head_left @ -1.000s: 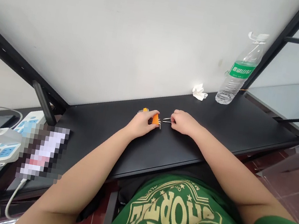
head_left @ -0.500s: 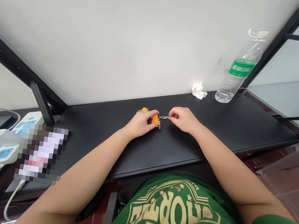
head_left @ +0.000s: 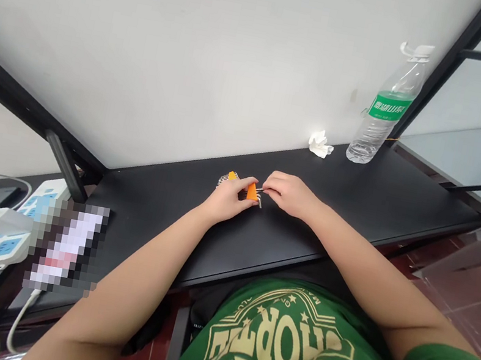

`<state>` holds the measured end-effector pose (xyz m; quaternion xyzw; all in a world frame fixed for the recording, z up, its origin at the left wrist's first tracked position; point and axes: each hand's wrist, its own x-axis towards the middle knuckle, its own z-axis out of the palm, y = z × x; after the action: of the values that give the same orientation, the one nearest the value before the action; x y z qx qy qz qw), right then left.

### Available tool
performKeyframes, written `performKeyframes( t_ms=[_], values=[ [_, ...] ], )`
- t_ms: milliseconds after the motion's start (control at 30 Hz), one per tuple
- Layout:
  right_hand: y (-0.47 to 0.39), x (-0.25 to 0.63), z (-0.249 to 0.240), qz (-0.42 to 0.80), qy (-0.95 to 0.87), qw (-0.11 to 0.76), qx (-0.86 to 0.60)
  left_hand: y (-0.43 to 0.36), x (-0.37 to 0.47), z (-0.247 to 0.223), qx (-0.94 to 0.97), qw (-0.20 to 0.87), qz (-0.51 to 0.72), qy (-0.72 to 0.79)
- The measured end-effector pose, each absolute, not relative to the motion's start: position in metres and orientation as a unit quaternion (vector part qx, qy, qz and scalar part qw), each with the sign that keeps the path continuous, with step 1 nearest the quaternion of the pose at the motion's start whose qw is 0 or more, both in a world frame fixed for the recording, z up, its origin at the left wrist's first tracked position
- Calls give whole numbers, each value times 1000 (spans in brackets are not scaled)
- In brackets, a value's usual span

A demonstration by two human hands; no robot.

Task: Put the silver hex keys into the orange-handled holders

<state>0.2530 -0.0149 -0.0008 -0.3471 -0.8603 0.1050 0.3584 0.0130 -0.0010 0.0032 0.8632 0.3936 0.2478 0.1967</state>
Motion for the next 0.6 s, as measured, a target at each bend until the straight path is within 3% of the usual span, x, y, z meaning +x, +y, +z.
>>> performKeyframes(
  t_ms=[133, 300, 600],
  values=[
    [-13, 247, -3, 273, -784, 420, -367, -5, 15, 8, 875, 177, 254, 373],
    [-7, 247, -8, 486, -673, 408, -380, -9, 15, 13, 883, 158, 251, 364],
    [-7, 243, -10, 606, -609, 386, -337, -10, 16, 15, 884, 179, 264, 342]
  ],
)
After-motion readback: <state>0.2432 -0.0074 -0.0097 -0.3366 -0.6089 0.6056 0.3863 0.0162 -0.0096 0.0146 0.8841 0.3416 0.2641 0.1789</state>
